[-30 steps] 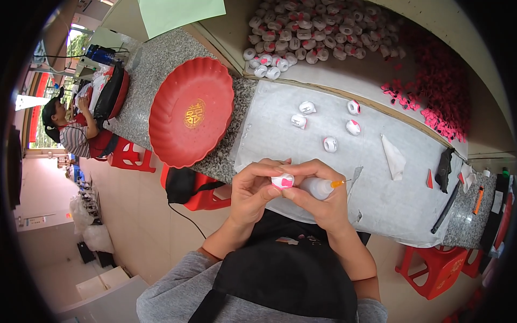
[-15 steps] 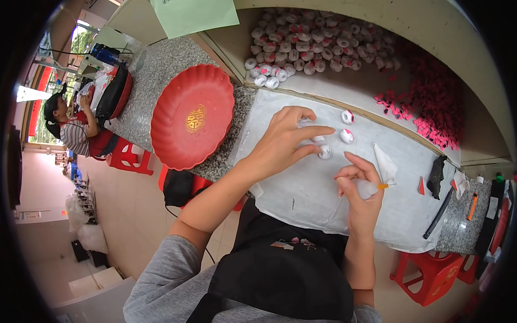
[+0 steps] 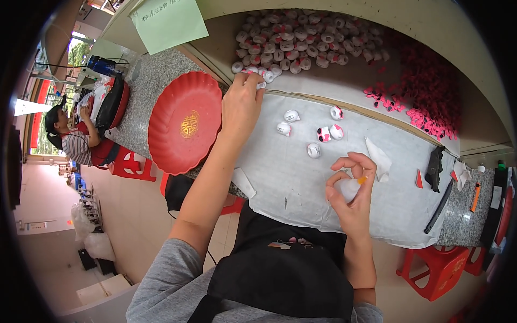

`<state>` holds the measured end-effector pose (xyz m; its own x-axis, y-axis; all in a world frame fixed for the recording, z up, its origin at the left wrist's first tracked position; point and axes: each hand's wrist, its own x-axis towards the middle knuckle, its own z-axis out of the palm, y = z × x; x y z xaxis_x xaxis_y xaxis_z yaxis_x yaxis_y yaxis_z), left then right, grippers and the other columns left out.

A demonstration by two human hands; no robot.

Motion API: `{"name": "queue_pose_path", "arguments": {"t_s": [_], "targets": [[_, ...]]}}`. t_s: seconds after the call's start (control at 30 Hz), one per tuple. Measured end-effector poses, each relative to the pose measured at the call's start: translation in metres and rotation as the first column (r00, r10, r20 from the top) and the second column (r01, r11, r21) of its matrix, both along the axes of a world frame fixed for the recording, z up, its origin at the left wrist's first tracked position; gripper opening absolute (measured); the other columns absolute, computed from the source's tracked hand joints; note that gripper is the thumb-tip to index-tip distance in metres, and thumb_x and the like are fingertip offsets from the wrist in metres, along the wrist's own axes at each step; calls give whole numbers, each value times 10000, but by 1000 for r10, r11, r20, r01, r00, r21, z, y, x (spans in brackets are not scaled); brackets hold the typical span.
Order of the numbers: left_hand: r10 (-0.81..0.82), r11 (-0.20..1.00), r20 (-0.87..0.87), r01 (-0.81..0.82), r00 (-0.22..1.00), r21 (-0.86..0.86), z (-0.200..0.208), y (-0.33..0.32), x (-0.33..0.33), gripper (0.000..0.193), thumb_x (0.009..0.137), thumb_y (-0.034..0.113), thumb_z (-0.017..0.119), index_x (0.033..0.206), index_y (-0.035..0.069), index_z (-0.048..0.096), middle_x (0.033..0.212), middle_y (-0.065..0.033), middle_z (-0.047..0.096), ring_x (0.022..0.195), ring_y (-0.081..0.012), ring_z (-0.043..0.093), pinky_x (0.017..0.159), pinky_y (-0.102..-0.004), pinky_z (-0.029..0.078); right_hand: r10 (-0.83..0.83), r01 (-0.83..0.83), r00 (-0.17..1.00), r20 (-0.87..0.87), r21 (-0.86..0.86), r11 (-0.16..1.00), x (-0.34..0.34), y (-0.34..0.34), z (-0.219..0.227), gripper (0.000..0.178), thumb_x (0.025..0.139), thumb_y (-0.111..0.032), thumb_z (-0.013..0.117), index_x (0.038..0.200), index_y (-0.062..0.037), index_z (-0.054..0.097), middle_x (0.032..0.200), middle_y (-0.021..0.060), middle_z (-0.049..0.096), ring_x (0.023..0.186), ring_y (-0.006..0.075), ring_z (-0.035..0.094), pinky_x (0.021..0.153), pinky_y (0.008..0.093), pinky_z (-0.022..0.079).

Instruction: Applying glue to small toy components to assemble them.

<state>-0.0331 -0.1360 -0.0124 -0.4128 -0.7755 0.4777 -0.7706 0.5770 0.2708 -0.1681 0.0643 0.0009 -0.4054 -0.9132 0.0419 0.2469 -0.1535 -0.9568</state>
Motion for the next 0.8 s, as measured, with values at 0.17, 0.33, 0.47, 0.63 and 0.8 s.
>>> {"name": "queue_pose_path", "arguments": {"t_s": [0.17,0.33,0.47,0.63,0.8], "targets": [[-76,997,-62,77,995,10,1,6,3,194,642,29,577,826,57,522,789,-106,499,666,-279,522,571,-363,426,116,-109,992,57,-106,988,-5,2,-4,383,624,14,463,968,-36,301,938,137,381,638,148,461,511,239,393],[-116,993,-15,116,993,25,10,15,13,176,673,42,556,846,66,529,792,-97,521,653,-236,526,563,-317,426,79,-78,993,-90,9,997,6,-1,9,311,699,-106,472,978,-14,371,967,140,367,673,171,476,532,260,418],[-96,782,-621,445,778,436,23,53,29,157,717,55,545,872,39,528,879,-99,544,658,-141,511,584,-247,417,71,-68,994,-86,33,997,2,1,14,320,709,-98,480,993,41,429,964,126,373,720,188,483,538,260,437],[297,348,-907,851,298,393,14,99,36,210,742,51,527,941,26,467,930,-125,523,672,-143,508,610,-248,424,46,-43,993,-106,38,998,8,0,31,320,683,-33,526,986,45,458,957,122,394,718,173,492,557,255,458],[410,355,-898,880,158,317,8,120,34,249,717,45,555,932,47,430,996,-173,485,838,-183,522,711,-301,446,-177,164,982,-66,-164,973,9,0,30,336,594,-103,646,835,-28,424,833,75,423,689,138,457,564,236,409]]}}
